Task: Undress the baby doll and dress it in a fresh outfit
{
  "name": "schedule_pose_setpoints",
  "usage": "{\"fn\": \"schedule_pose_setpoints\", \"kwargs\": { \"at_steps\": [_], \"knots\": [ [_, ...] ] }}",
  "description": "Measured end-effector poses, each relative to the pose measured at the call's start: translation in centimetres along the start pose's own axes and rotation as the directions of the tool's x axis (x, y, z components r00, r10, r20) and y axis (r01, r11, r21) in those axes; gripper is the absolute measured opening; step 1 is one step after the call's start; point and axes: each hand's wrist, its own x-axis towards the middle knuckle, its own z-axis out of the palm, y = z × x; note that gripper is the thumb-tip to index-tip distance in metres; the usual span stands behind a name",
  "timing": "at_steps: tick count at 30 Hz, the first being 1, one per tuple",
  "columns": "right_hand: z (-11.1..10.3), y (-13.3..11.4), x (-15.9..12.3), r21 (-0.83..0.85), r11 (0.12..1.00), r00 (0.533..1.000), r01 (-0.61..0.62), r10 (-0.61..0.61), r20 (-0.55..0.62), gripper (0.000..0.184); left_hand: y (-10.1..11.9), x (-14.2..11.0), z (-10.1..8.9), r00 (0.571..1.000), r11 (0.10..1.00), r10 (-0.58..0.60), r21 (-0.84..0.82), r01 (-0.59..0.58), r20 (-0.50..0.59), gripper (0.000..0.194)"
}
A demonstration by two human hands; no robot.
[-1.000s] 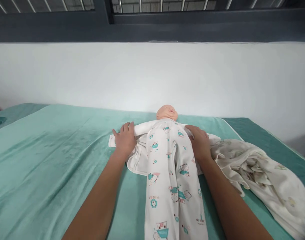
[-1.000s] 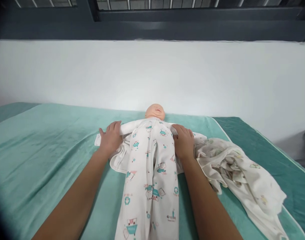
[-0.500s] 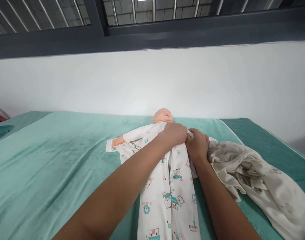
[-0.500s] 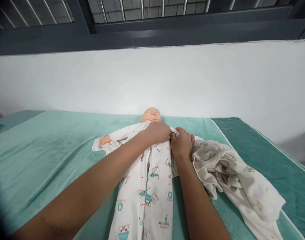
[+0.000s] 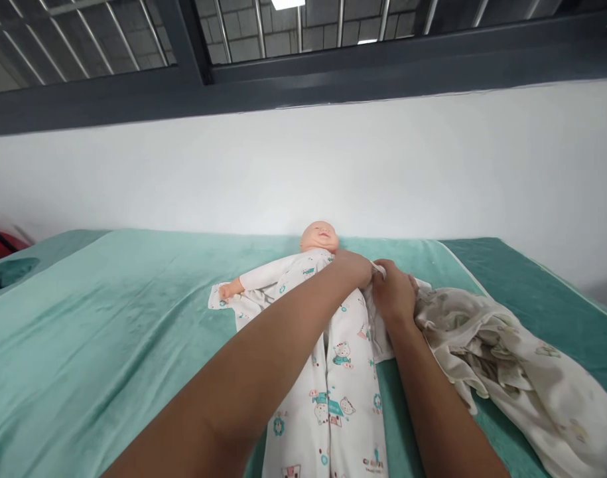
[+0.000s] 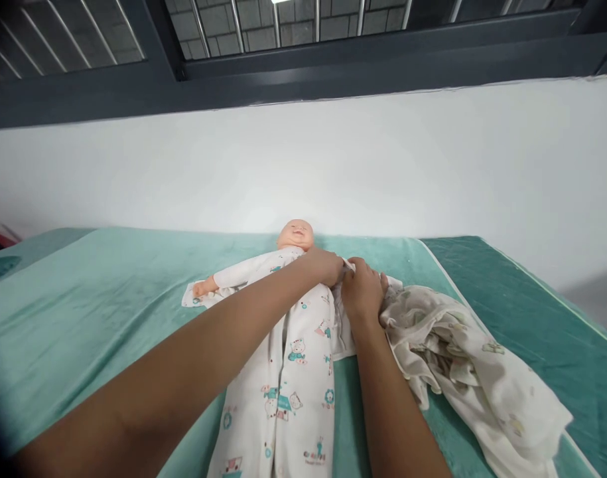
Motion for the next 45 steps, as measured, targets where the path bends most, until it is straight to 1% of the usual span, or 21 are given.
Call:
{"fn": "schedule_pose_setpoints", "kwargs": {
  "at_steps": [3, 6, 10, 12, 14, 17, 20, 23, 25, 26, 28, 29, 31, 34, 35, 36, 41, 43, 45],
  "knots": [
    [0.0, 0.3, 0.1, 0.017, 0.999, 0.999, -0.033, 0.032, 0.008, 0.041, -0.3, -0.4, 0.1, 1.000, 1.000, -0.010, 0.021, 0.010, -0.003, 0.046],
    [-0.2, 0.1, 0.1, 0.008, 0.999, 0.998, -0.054, 0.054, 0.035, 0.041, -0.1, -0.3, 0.6, 0.999, 0.999, -0.010, 0.038, 0.011, -0.035, 0.041],
    [-0.4, -0.2, 0.0, -0.021, 0.995, 0.993, -0.100, 0.101, 0.059, 0.040, 0.4, 0.5, 1.5, 0.995, 0.998, 0.048, 0.055, -0.043, -0.093, 0.031],
    [-0.5, -0.2, 0.1, -0.033, 0.994, 0.992, -0.104, 0.106, 0.064, 0.039, 0.4, 0.7, 1.8, 0.991, 0.995, 0.084, 0.065, -0.077, -0.109, 0.029],
    [-0.7, -0.1, 0.2, -0.029, 0.995, 0.993, -0.091, 0.093, 0.075, 0.037, 0.1, 0.6, 1.8, 0.988, 0.993, 0.097, 0.078, -0.088, -0.123, 0.031],
    [-1.0, 0.3, 0.3, 0.018, 0.995, 0.992, -0.098, 0.096, 0.084, 0.039, -0.5, -0.4, 1.2, 0.986, 0.992, 0.083, 0.102, -0.068, -0.148, 0.034],
    [-1.1, 0.9, 0.4, 0.090, 0.989, 0.992, -0.115, 0.110, 0.062, 0.040, -1.3, -1.6, 0.1, 0.985, 0.992, 0.067, 0.118, -0.048, -0.160, 0.036],
    [-1.0, 1.4, 0.6, 0.186, 0.977, 0.994, -0.104, 0.098, 0.041, 0.039, -2.6, -2.8, -0.8, 0.981, 0.992, 0.043, 0.128, -0.019, -0.190, 0.039],
    [-0.8, 1.7, 0.8, 0.274, 0.956, 0.995, -0.102, 0.097, 0.033, 0.038, -3.4, -3.5, -1.1, 0.977, 0.991, 0.027, 0.134, 0.002, -0.210, 0.040],
    [-0.8, 1.8, 0.9, 0.349, 0.930, 0.994, -0.111, 0.106, 0.033, 0.036, -3.8, -3.8, -1.1, 0.976, 0.991, 0.019, 0.136, 0.012, -0.219, 0.040],
    [-0.7, 1.9, 1.2, 0.528, 0.837, 0.989, -0.143, 0.137, 0.051, 0.031, -4.5, -4.3, -1.0, 0.972, 0.990, 0.006, 0.138, 0.027, -0.236, 0.040],
    [-0.8, 1.8, 1.3, 0.617, 0.769, 0.985, -0.167, 0.152, 0.078, 0.030, -4.8, -4.5, -0.9, 0.970, 0.990, 0.001, 0.136, 0.033, -0.245, 0.039],
    [-1.0, 1.8, 1.4, 0.769, 0.591, 0.968, -0.246, 0.184, 0.168, 0.032, -5.3, -4.9, -0.8, 0.965, 0.991, -0.010, 0.125, 0.044, -0.260, 0.036],
    [-1.5, 1.5, 1.3, 0.866, 0.343, 0.928, -0.363, 0.221, 0.301, 0.037, -6.1, -5.6, -0.8, 0.963, 0.994, -0.022, 0.099, 0.050, -0.267, 0.032],
    [-1.6, 1.4, 1.2, 0.877, 0.292, 0.918, -0.382, 0.229, 0.324, 0.038, -6.4, -5.9, -0.9, 0.963, 0.995, -0.024, 0.090, 0.050, -0.269, 0.031],
    [-1.7, 1.3, 1.1, 0.881, 0.279, 0.917, -0.383, 0.230, 0.326, 0.038, -6.7, -6.1, -1.0, 0.962, 0.996, -0.027, 0.078, 0.050, -0.272, 0.030],
    [-1.4, 1.1, 1.2, 0.886, 0.303, 0.930, -0.351, 0.226, 0.291, 0.033, -8.0, -6.9, -0.8, 0.962, 0.996, -0.068, 0.034, 0.080, -0.263, 0.030],
    [-1.2, 1.1, 1.4, 0.883, 0.275, 0.916, -0.379, 0.245, 0.317, 0.033, -7.9, -6.7, -0.4, 0.964, 0.996, -0.068, 0.038, 0.080, -0.256, 0.032],
    [-1.0, 1.2, 1.6, 0.886, 0.221, 0.901, -0.407, 0.258, 0.350, 0.032, -7.5, -6.3, 0.1, 0.967, 0.997, -0.046, 0.054, 0.061, -0.252, 0.034]
  ]
}}
